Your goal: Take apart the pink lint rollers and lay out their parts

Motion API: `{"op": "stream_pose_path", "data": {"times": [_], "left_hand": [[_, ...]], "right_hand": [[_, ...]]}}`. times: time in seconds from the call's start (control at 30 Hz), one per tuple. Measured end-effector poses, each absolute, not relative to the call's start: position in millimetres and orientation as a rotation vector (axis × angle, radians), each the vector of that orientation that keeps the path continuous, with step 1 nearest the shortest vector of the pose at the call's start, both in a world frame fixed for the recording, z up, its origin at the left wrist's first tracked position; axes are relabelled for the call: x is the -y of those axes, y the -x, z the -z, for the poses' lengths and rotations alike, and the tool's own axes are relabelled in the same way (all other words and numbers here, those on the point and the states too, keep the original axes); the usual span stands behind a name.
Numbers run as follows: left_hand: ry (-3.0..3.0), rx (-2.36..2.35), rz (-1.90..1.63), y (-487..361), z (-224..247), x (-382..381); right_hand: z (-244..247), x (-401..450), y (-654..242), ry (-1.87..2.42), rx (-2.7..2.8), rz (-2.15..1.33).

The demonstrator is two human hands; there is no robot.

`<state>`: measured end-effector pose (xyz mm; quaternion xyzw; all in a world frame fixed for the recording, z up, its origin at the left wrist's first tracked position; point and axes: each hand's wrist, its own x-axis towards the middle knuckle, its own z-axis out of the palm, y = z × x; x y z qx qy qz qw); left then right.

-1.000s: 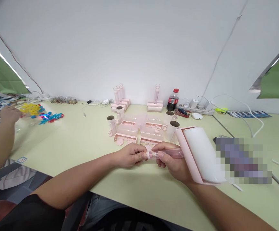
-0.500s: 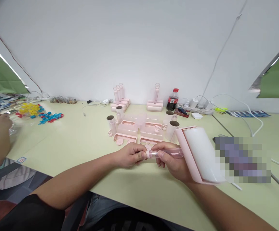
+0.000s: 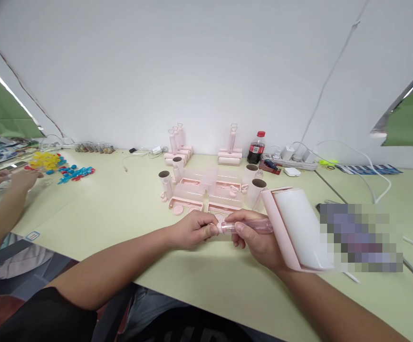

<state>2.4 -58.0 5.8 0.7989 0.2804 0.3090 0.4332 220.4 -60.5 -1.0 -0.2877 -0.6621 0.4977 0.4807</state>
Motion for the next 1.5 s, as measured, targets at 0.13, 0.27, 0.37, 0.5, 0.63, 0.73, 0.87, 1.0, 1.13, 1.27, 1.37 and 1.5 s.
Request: {"op": "stream_pose_path", "data": {"times": [0.13,0.27,0.37,0.5,0.63,0.73,0.87,1.0,1.13,1.27,1.37,1.5], "left_hand": [[-2.000,-0.666,-0.765,-2.2,-5.5,58.3],[-2.001,-0.671,-0.749,-2.5,-5.4,58.2],[-1.998,-0.679,-0.746,-2.5,-5.3,58.0],[-1.997,-0.684,-0.743,-2.4,-5.7,57.9],[-1.989,-0.719,-0.708,-2.8,-6.6,57.9],[-1.998,-0.719,-0.716,-3.2,-6.5,57.9],[-2.007,-0.726,-0.717,-3.4,-6.0,57.8],[-2.006,-0.724,-0.718,-3.6,-6.0,57.9],[-2.009,-0.710,-0.726,-3.3,-6.7,58.0],[-1.988,-0.698,-0.732,-3.2,-7.0,58.3],[-1.932,-0.680,-0.745,-4.8,-6.5,59.1],[-1.798,-0.669,-0.749,-8.8,-5.0,60.5]], "right_hand": [[6.7,57.9,-221.2,0.692,1.579,-1.257],[7.3,57.2,-220.6,0.694,1.567,-1.261],[7.4,56.9,-220.5,0.690,1.573,-1.260],[9.1,56.1,-221.5,0.697,1.585,-1.248],[10.4,55.8,-222.5,0.696,1.591,-1.237],[9.4,56.5,-222.3,0.703,1.594,-1.227],[7.8,57.4,-221.6,0.722,1.583,-1.227],[9.5,57.1,-222.3,0.727,1.577,-1.227],[11.2,56.9,-223.0,0.728,1.579,-1.226],[9.1,57.6,-221.9,0.727,1.584,-1.229],[4.3,58.4,-219.7,0.698,1.564,-1.219],[-1.2,58.5,-217.0,0.631,1.513,-1.191]]}}
